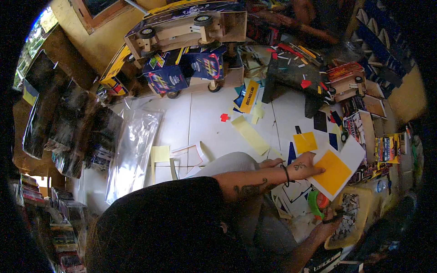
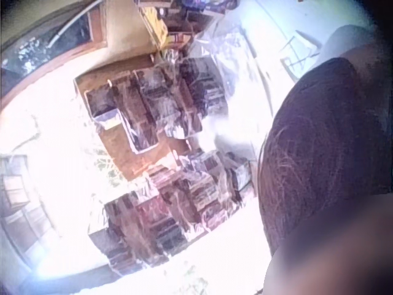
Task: The person sits on the floor and uses scissors to cut yellow and blue sheets of paper into smaller pieces. They handle the paper with both hands, rotate it to make straight cuts, and place the cut pieces on the floor.
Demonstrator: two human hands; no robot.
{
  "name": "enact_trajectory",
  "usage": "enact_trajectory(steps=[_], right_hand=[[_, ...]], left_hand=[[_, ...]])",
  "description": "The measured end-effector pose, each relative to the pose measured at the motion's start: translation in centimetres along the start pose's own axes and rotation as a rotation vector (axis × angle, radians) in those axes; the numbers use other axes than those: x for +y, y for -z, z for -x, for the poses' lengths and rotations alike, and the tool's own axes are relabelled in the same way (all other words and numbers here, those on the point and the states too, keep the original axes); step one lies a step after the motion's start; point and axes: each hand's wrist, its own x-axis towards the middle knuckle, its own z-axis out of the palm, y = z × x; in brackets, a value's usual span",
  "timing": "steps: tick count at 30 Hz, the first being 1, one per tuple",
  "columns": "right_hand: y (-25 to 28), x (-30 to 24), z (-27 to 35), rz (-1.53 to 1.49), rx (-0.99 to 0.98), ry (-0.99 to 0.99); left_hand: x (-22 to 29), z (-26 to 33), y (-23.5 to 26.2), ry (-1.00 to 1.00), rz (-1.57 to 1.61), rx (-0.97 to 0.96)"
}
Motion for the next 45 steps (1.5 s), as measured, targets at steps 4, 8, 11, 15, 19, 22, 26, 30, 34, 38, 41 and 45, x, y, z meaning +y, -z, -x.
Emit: enact_trajectory(steps=[4, 8, 11, 15, 19, 22, 26, 30, 34, 38, 41, 45], right_hand=[[0.3, 0.6, 0.3, -0.202, 0.115, -0.031], [0.4, 0.6, 0.2, -0.307, 0.000, -0.120], [-0.1, 0.6, 0.1, -0.292, -0.019, -0.109], [-1.2, 0.7, 0.2, -0.281, 0.042, -0.100], [-1.0, 0.2, 0.3, -0.080, -0.003, -0.170], [-1.5, -0.1, 0.5, 0.026, 0.027, -0.159], [-1.7, -1.0, 1.0, -0.003, -0.021, -0.077], [-1.2, -1.7, 1.4, 0.110, -0.083, -0.224], [-1.9, -0.5, 1.6, -0.035, -0.246, -0.263], [-2.8, 0.4, 1.5, 0.183, -0.379, -0.069], [-2.7, 0.2, 1.7, 0.190, -0.420, -0.099], [-2.3, -0.6, 1.8, 0.130, -0.474, -0.214]], left_hand=[[0.5, -0.1, 1.1, 0.184, 0.160, -0.015], [1.3, -0.4, 1.4, 0.234, 0.092, -0.016], [1.1, -0.8, 1.1, 0.180, 0.075, -0.015], [0.8, -0.9, 0.7, 0.204, 0.215, -0.080], [1.4, -0.8, 0.5, 0.218, 0.269, -0.087], [2.1, -0.8, 0.5, 0.248, 0.319, -0.107], [3.0, -0.6, 0.8, 0.253, 0.280, -0.108], [3.5, -0.6, 1.8, 0.264, 0.127, -0.086], [4.0, -1.4, 3.3, 0.175, 0.196, 0.098], [4.6, -1.3, 3.4, 0.182, 0.172, 0.079], [4.9, -1.0, 3.1, 0.164, 0.132, 0.023], [4.9, -1.1, 2.8, 0.163, 0.067, 0.025]])
